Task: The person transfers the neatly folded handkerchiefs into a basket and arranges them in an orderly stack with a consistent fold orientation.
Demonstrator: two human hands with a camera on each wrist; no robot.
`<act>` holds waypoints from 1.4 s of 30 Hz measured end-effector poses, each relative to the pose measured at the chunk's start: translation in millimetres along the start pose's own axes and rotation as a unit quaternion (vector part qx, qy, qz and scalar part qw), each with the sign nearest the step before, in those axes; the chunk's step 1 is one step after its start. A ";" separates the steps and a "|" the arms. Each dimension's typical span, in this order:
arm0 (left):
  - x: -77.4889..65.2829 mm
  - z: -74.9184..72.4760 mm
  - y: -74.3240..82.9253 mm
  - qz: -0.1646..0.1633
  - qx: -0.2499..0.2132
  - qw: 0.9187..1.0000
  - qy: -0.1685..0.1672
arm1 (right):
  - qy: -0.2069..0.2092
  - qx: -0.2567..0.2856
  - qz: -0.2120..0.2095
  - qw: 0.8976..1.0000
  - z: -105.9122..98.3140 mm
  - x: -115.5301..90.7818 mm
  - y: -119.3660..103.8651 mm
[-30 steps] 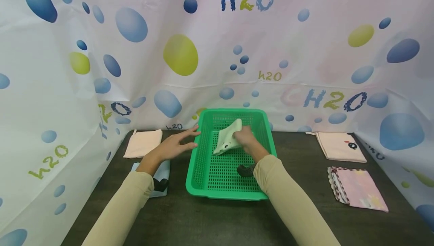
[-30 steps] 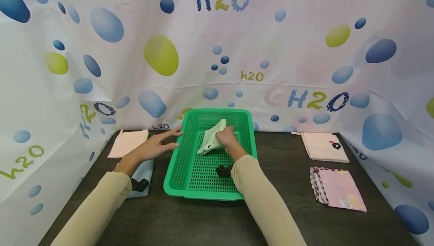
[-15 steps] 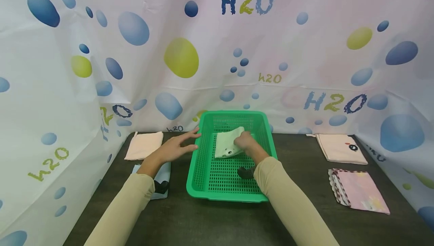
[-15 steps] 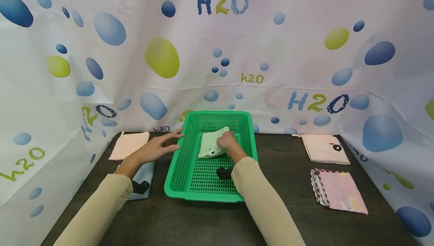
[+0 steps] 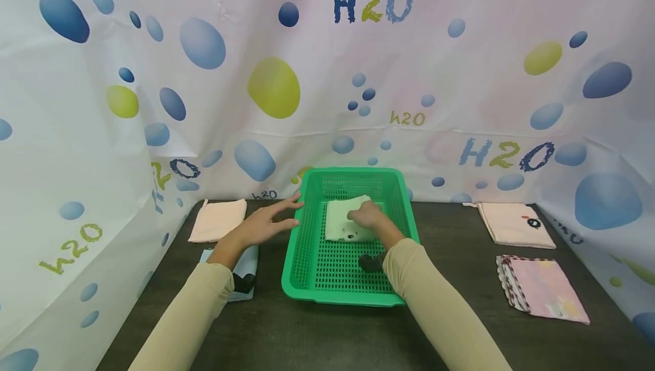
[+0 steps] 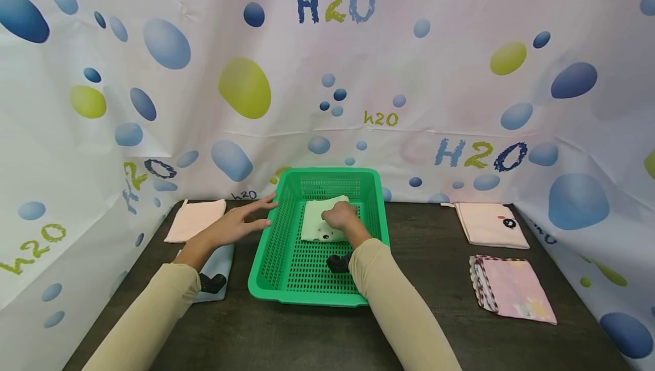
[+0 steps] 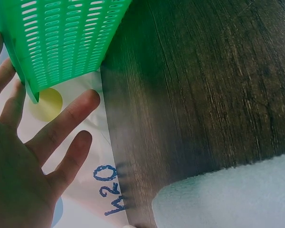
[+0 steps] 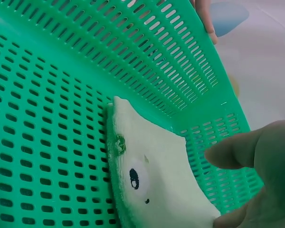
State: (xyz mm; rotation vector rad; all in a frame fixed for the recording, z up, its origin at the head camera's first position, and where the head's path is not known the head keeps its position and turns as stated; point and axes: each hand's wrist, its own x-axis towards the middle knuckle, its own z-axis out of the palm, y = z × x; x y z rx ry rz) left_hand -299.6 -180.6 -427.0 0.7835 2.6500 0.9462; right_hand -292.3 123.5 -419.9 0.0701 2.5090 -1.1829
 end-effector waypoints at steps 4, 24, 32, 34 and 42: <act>-0.7 0.8 0.5 0.000 0.002 1.000 0.001 | -0.015 -0.017 0.001 1.000 2.4 -1.6 -0.6; 0.3 -0.2 0.5 0.003 0.014 1.000 0.001 | 0.044 -0.100 -0.022 0.994 9.8 -14.1 -17.9; 0.0 -2.2 1.9 0.002 0.019 1.000 0.001 | 0.057 -0.107 -0.032 0.992 6.3 -22.4 -28.5; 0.2 -2.3 1.6 -0.001 0.018 1.000 0.000 | 0.056 -0.107 -0.033 0.992 5.3 -24.8 -31.4; -0.2 -0.9 2.2 -0.003 0.015 1.000 -0.002 | 0.058 -0.138 -0.050 0.987 -0.6 -27.6 -35.8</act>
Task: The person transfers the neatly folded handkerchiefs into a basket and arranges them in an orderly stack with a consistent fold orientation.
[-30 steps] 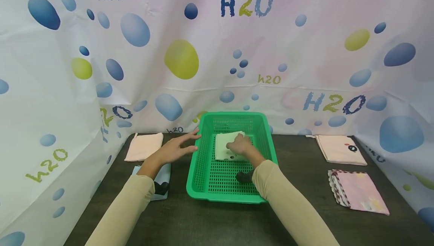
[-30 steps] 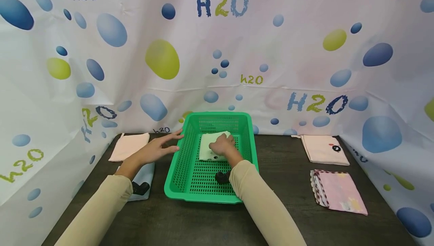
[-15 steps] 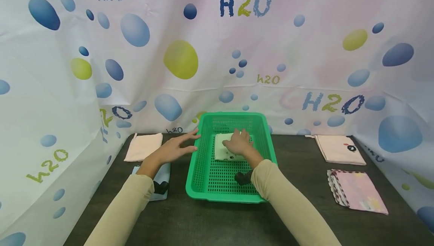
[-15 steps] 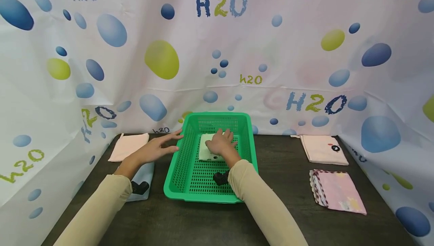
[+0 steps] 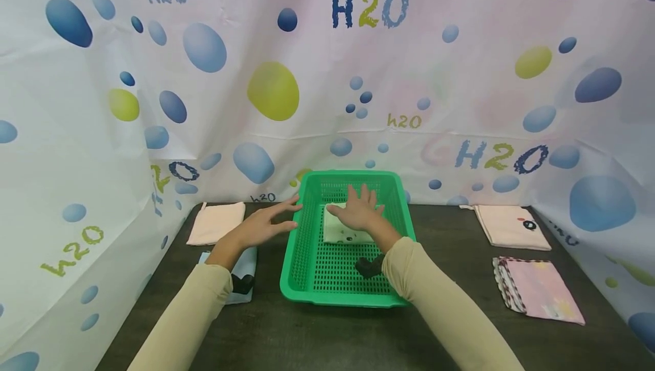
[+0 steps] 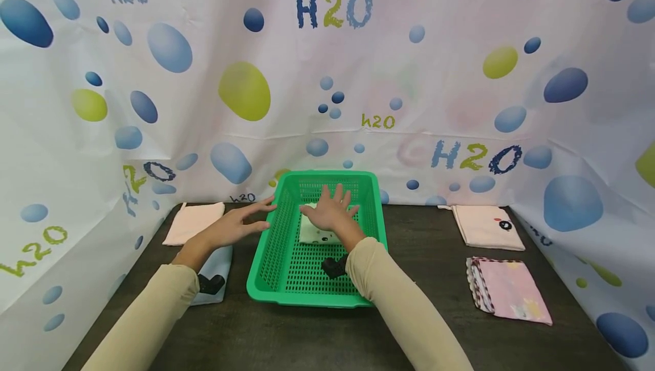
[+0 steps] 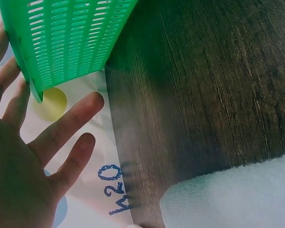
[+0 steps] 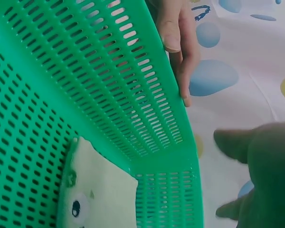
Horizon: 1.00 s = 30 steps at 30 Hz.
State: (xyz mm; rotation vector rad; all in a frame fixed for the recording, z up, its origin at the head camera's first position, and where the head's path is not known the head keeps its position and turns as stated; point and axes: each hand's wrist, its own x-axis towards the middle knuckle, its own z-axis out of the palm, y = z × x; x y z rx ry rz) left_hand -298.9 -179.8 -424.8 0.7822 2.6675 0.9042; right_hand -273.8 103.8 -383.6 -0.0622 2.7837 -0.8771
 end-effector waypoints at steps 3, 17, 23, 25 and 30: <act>0.0 0.9 -0.1 -0.005 -0.003 1.000 -0.001 | 0.000 -0.017 -0.010 1.000 -2.7 -1.0 0.6; 0.2 0.1 -1.0 -0.001 -0.001 1.000 -0.002 | 0.014 -0.089 -0.030 0.996 -22.9 -4.4 8.2; 0.2 0.3 -0.3 0.001 -0.001 1.000 -0.001 | 0.016 -0.103 -0.035 0.994 -32.3 -6.6 12.8; 0.2 0.3 -0.3 0.001 0.000 1.000 -0.002 | 0.014 -0.105 -0.033 0.994 -35.2 -7.1 14.8; -0.5 -0.2 -0.3 0.003 -0.002 1.000 -0.002 | 0.018 -0.100 -0.030 0.994 -42.1 -7.7 20.5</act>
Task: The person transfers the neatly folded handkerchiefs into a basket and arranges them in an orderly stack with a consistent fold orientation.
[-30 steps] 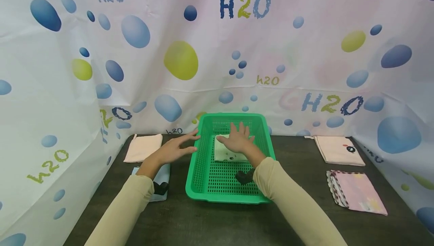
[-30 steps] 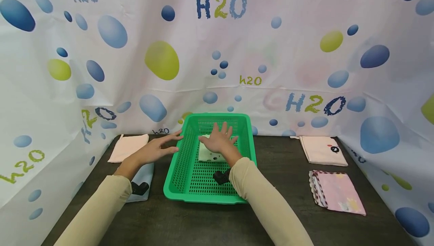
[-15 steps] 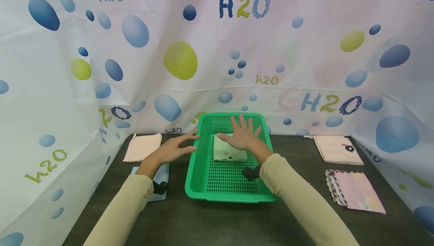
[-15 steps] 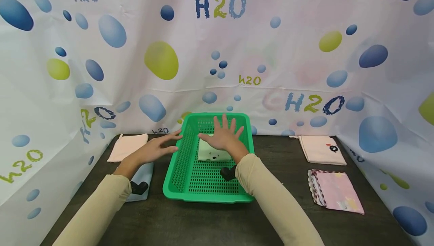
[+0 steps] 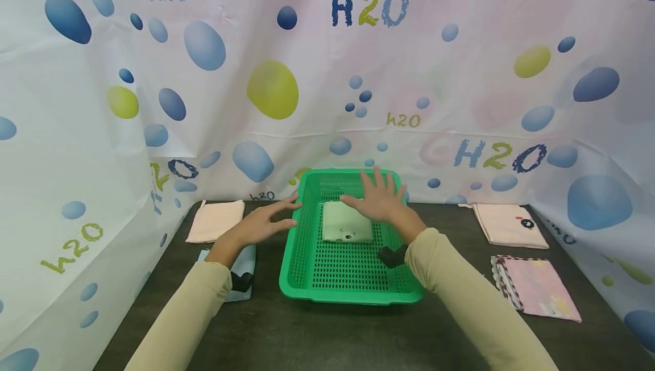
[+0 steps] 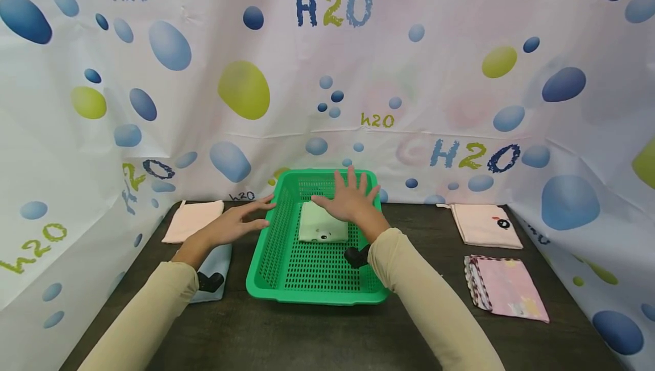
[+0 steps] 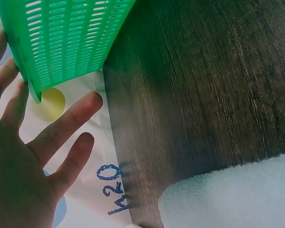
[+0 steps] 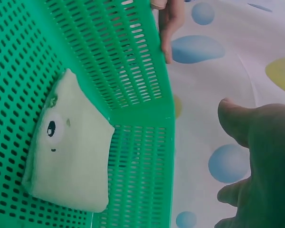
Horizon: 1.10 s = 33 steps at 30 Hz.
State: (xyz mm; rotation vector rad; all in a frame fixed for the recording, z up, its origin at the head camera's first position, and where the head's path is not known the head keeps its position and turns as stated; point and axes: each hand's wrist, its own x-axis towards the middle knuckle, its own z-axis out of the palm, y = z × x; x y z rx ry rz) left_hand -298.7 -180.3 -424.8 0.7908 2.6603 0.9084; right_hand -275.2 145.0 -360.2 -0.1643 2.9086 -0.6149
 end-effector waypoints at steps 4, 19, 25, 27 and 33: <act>0.4 -0.6 -0.2 0.000 -0.003 1.000 0.001 | -0.001 0.008 0.001 1.000 -5.6 -2.5 5.0; 0.9 0.3 -0.9 0.003 -0.008 1.000 0.000 | 0.011 0.014 0.018 1.000 -12.3 -9.1 30.7; 1.8 0.8 -2.4 0.005 -0.009 1.000 0.001 | 0.016 0.021 0.020 0.999 -16.4 -13.5 39.2; 2.1 0.6 -2.4 0.004 -0.008 1.000 0.000 | 0.017 0.024 0.019 0.999 -18.2 -15.4 41.3; 1.0 1.5 -2.3 0.004 -0.012 1.000 0.003 | 0.024 0.029 0.014 0.999 -22.3 -19.4 45.2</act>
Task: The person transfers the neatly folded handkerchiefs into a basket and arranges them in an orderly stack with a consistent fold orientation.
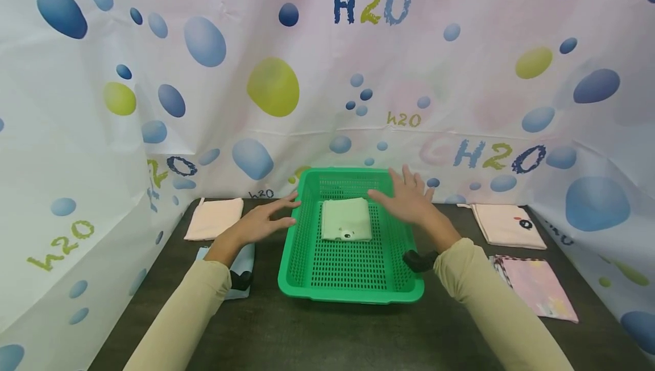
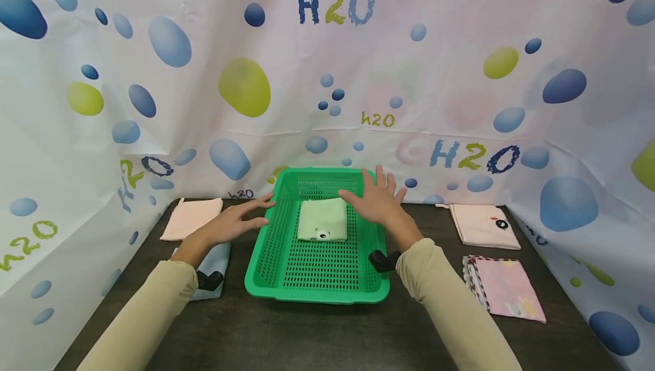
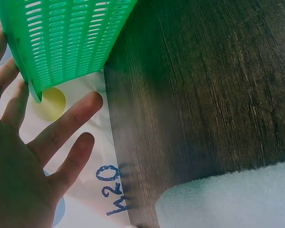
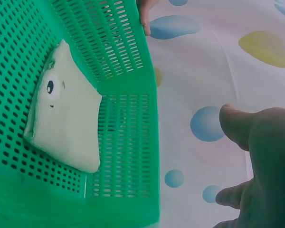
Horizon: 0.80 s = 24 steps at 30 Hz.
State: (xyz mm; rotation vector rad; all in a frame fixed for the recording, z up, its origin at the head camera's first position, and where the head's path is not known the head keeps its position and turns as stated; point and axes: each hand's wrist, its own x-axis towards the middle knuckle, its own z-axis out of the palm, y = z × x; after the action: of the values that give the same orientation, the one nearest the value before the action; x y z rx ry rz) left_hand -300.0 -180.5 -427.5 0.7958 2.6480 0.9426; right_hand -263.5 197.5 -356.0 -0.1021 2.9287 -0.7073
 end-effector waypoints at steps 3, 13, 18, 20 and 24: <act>0.6 -0.4 0.0 0.000 0.000 1.000 0.002 | 0.002 -0.003 0.000 1.000 -2.4 -2.4 2.1; 1.2 0.4 -0.9 0.002 0.000 1.000 0.002 | 0.004 -0.001 0.012 1.000 -8.2 -9.1 19.2; 1.5 0.2 0.1 0.003 0.001 1.000 0.003 | 0.002 -0.005 0.027 1.000 -10.8 -11.4 33.0; 1.5 0.2 0.2 0.003 0.000 1.000 0.003 | 0.002 -0.003 0.032 0.999 -12.3 -12.4 37.4; 1.7 0.3 -0.4 0.002 0.003 1.000 0.005 | 0.002 -0.004 0.039 0.999 -16.5 -15.5 44.9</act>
State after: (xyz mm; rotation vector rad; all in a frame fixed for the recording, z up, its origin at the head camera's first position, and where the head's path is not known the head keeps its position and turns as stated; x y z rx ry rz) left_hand -301.4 -179.7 -428.1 0.8008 2.6598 0.9436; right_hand -252.0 246.3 -360.3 0.0128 2.9209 -0.6854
